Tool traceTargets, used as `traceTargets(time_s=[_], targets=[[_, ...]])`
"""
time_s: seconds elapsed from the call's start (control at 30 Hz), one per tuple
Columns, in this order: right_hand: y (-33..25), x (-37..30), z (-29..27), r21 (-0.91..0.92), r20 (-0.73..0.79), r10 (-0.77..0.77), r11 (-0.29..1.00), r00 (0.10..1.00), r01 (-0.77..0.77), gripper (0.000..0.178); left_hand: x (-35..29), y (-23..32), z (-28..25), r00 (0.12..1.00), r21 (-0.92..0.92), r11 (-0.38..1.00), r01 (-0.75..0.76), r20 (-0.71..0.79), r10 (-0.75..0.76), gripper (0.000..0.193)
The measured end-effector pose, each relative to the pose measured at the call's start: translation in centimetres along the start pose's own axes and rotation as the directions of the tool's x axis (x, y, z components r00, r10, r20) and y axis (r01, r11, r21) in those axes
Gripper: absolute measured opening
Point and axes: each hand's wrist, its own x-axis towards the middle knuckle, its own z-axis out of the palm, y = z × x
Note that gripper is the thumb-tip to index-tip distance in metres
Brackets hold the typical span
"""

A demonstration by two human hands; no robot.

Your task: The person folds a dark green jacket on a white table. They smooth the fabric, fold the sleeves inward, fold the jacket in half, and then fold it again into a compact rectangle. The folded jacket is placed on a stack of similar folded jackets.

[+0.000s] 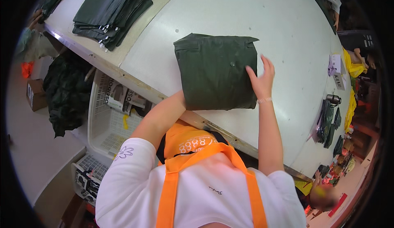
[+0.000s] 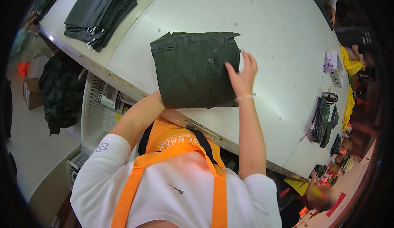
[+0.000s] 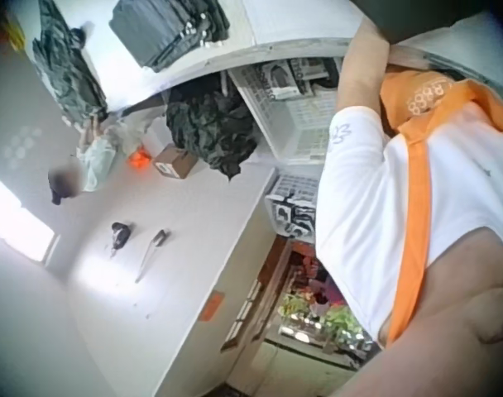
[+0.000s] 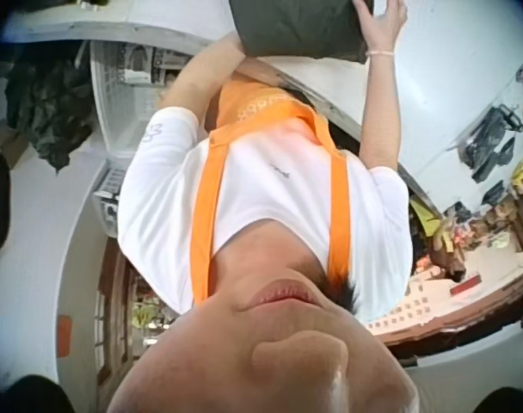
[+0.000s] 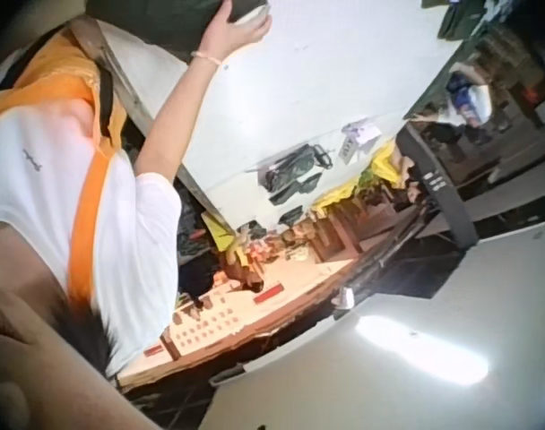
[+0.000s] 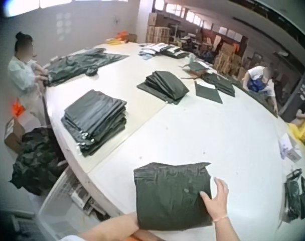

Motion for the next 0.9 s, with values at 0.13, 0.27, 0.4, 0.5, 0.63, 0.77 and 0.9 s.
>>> traceTargets(time_s=[0.13, 0.27, 0.4, 0.5, 0.63, 0.77, 0.9], targets=[[4.1, -6.3, -4.3, 0.351, 0.666, 0.308, 0.674, 0.679, -0.65, 0.096, 0.1, 0.1, 1.0, 0.976, 0.195, 0.962, 0.189, 0.071, -0.206, 0.073], [4.0, -13.4, -6.1, 0.347, 0.688, 0.134, 0.802, 0.713, -0.486, 0.09, 0.6, -0.2, 2.7, 0.838, 0.674, 0.659, 0.333, 0.109, -0.535, 0.077], [10.5, -19.8, -2.2, 0.045, 0.567, -0.115, 0.993, 0.815, 0.109, 0.043, -0.1, -3.1, 5.5, 0.83, 0.985, 0.134, 0.112, -0.018, -0.558, 0.1], [11.5, -21.6, -1.3, -0.002, 0.374, -0.091, 0.995, 0.923, 0.099, 0.04, -0.2, -3.7, 6.3, 0.831, 0.999, -0.041, 0.018, -0.038, -0.555, 0.101], [10.1, -18.8, -3.5, -0.081, 0.355, -0.493, 0.83, 0.794, 0.551, 0.032, 0.2, -3.9, 6.7, 0.79, 0.994, -0.105, -0.025, -0.045, -0.612, 0.092], [8.3, -16.9, -5.9, 0.176, 0.503, -0.502, 0.856, 0.703, 0.486, 0.02, -0.1, -4.3, 6.3, 0.781, 0.99, -0.126, -0.068, -0.026, -0.624, 0.091], [10.1, -19.2, -4.9, 0.277, 0.524, -0.334, 0.937, 0.783, 0.215, 0.033, -0.5, -4.5, 6.1, 0.798, 0.992, -0.104, -0.067, -0.009, -0.602, 0.09]])
